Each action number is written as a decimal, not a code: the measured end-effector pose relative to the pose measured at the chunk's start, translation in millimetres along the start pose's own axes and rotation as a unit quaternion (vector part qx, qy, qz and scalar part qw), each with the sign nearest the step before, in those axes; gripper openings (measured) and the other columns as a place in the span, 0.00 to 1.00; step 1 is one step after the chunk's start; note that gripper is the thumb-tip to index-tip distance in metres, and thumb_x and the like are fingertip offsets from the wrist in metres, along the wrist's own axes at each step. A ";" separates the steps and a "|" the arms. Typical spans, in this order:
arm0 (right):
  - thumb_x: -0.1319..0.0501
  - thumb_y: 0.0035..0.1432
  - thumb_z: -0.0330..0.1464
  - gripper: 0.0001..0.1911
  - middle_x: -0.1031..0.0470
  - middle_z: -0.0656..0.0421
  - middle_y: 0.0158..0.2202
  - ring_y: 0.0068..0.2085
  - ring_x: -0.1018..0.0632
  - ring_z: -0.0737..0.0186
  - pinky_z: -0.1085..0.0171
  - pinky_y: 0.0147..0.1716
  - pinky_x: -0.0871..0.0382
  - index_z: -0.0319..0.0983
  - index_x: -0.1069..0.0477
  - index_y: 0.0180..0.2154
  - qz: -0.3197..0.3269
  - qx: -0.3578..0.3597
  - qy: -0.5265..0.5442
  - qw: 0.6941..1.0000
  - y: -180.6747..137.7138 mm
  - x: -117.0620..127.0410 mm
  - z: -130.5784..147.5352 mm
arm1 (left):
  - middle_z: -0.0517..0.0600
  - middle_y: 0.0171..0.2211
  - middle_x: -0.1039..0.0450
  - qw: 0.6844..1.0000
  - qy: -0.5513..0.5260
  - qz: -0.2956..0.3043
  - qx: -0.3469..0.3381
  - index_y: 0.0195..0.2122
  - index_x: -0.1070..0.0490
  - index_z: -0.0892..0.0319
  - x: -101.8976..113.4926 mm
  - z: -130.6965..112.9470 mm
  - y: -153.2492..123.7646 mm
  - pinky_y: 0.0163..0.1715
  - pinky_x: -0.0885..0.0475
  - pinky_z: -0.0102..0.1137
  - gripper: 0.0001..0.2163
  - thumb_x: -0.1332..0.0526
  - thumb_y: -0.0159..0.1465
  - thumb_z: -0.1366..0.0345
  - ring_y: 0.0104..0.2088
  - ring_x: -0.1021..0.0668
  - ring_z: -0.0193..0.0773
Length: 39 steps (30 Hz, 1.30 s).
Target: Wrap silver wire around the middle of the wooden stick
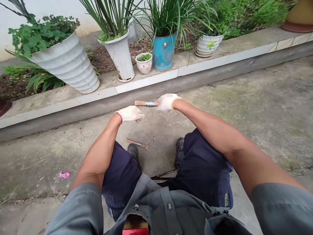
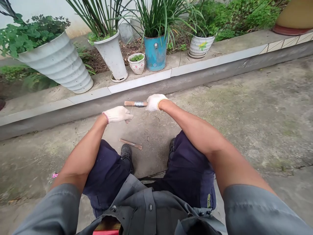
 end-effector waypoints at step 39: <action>0.28 0.46 0.50 0.27 0.25 0.55 0.25 0.26 0.23 0.58 0.61 0.25 0.30 0.34 0.22 0.38 0.240 0.039 0.070 0.967 -19.5 -23.8 10.4 | 0.51 0.25 0.22 0.998 0.026 -0.046 0.030 0.26 0.21 0.58 2.2 7.5 0.2 0.24 0.39 0.31 0.19 0.42 0.62 0.50 0.24 0.29 0.37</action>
Point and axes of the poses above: each hand's wrist, its own y-axis towards the middle knuckle, its own x-axis out of the back of the hand, z = x × y, the point moved 2 cm from there along y, towards the middle knuckle
